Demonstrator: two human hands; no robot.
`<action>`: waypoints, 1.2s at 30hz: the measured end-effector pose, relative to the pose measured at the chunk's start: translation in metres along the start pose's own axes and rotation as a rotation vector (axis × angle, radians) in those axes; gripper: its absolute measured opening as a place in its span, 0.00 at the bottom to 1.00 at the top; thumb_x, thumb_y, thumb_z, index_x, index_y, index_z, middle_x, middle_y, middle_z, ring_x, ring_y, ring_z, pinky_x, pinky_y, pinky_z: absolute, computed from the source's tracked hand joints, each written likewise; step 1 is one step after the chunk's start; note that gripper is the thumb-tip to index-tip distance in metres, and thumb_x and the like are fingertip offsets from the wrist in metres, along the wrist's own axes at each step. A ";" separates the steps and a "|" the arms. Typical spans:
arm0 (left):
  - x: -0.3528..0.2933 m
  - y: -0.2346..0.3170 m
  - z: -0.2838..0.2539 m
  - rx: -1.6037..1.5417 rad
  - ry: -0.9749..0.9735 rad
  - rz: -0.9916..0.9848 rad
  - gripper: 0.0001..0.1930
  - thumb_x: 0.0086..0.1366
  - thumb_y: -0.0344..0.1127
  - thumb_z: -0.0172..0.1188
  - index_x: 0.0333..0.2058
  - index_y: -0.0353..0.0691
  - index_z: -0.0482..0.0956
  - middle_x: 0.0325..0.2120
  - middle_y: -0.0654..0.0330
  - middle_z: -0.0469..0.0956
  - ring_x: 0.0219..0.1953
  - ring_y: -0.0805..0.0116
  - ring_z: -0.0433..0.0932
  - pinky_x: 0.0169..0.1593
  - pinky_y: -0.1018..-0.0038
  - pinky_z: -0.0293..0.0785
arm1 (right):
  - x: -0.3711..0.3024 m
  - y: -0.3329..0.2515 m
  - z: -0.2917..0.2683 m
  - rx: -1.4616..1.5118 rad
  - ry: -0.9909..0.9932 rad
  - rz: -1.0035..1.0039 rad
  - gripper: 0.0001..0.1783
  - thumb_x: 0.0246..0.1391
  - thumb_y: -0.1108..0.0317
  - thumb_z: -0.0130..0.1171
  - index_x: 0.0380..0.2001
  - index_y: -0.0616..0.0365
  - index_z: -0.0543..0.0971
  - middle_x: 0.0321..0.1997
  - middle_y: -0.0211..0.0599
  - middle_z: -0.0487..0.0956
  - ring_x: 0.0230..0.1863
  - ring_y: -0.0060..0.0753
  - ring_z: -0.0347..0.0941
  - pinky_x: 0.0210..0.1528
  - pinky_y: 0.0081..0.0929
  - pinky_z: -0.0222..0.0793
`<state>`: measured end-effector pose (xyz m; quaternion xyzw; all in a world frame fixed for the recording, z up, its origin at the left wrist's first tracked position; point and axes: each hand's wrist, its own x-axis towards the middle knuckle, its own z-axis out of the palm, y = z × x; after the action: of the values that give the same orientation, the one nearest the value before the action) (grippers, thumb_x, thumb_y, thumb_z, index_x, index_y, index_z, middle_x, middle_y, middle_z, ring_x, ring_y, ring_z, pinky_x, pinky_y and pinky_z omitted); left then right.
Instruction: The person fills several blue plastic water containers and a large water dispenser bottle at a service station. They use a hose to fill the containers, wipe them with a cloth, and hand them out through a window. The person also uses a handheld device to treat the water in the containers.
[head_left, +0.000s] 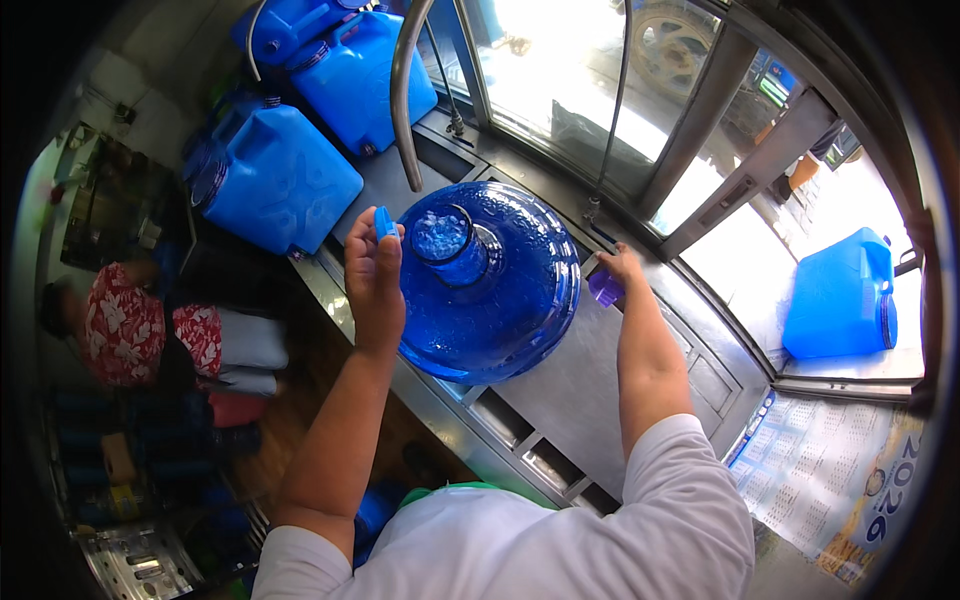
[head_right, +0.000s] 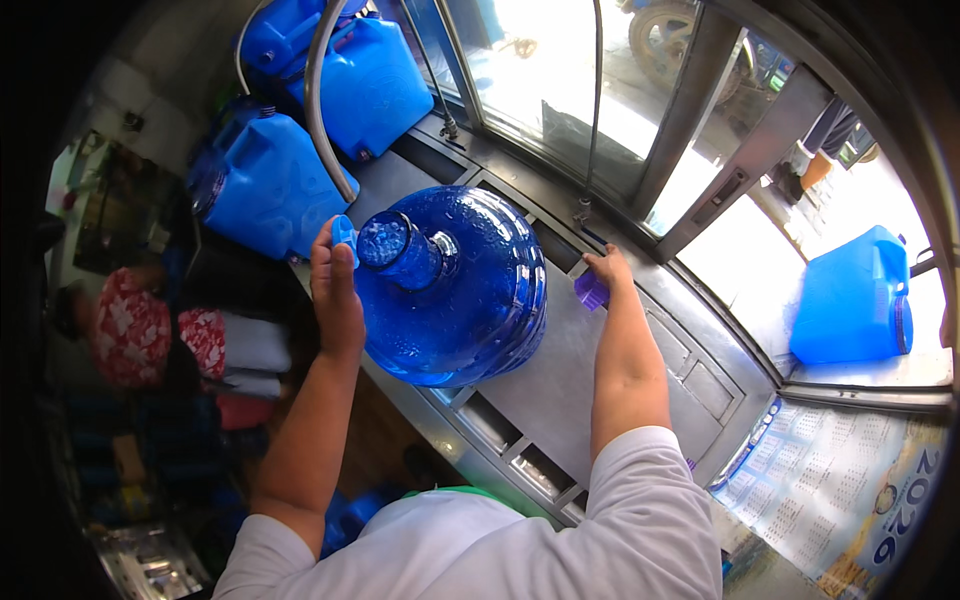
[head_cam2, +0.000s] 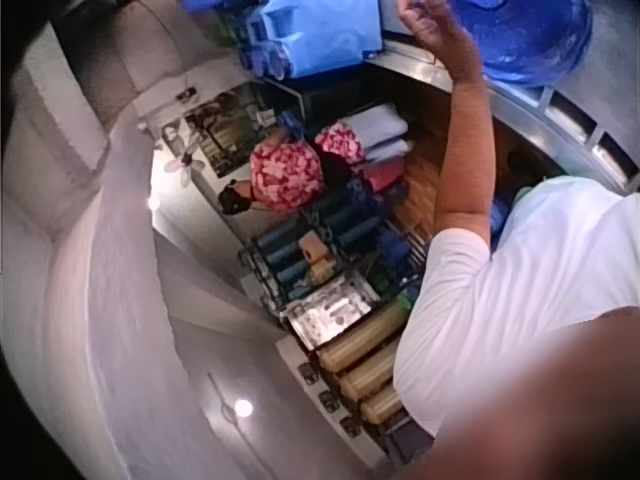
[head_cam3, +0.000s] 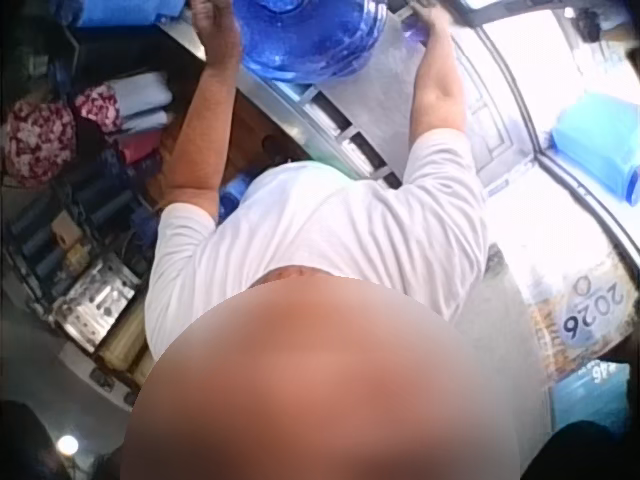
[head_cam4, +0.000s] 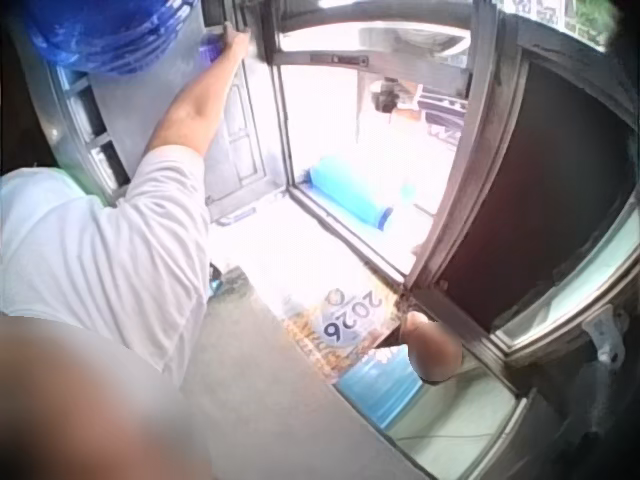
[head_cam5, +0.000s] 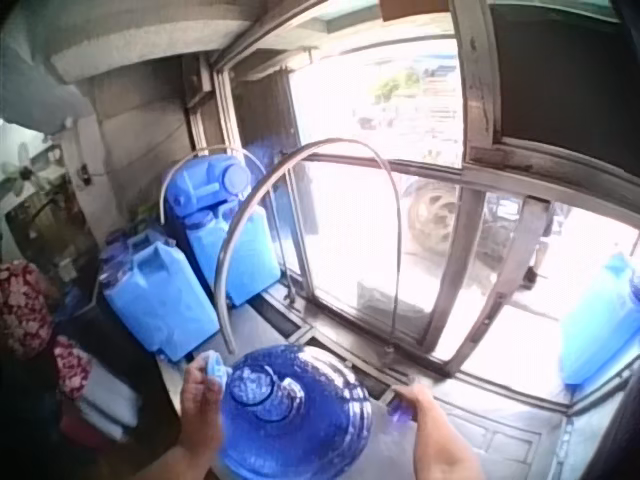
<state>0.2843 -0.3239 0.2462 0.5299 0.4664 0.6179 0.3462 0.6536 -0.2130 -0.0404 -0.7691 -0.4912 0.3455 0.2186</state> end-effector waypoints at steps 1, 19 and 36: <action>0.001 0.004 -0.003 -0.063 -0.002 -0.034 0.29 0.64 0.50 0.59 0.56 0.38 0.65 0.44 0.60 0.71 0.46 0.74 0.70 0.52 0.76 0.67 | -0.004 -0.014 -0.009 0.053 -0.034 0.016 0.39 0.47 0.47 0.63 0.57 0.62 0.69 0.49 0.48 0.77 0.51 0.40 0.74 0.52 0.32 0.68; 0.043 0.056 -0.003 0.364 -0.524 0.362 0.33 0.47 0.35 0.74 0.52 0.35 0.72 0.44 0.55 0.76 0.40 0.70 0.77 0.41 0.77 0.76 | -0.266 -0.313 -0.097 0.261 -0.024 -0.655 0.30 0.54 0.44 0.57 0.44 0.63 0.79 0.41 0.51 0.80 0.43 0.41 0.77 0.46 0.33 0.71; 0.071 0.001 0.012 -0.426 -0.694 -0.214 0.11 0.64 0.37 0.61 0.38 0.35 0.80 0.30 0.65 0.79 0.30 0.82 0.74 0.36 0.85 0.70 | -0.274 -0.317 -0.067 0.504 0.110 -0.322 0.18 0.55 0.58 0.58 0.38 0.62 0.81 0.34 0.39 0.82 0.39 0.25 0.76 0.46 0.26 0.70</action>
<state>0.2824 -0.2560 0.2705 0.5718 0.2363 0.4462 0.6467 0.4357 -0.3270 0.3053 -0.6205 -0.4929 0.3754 0.4808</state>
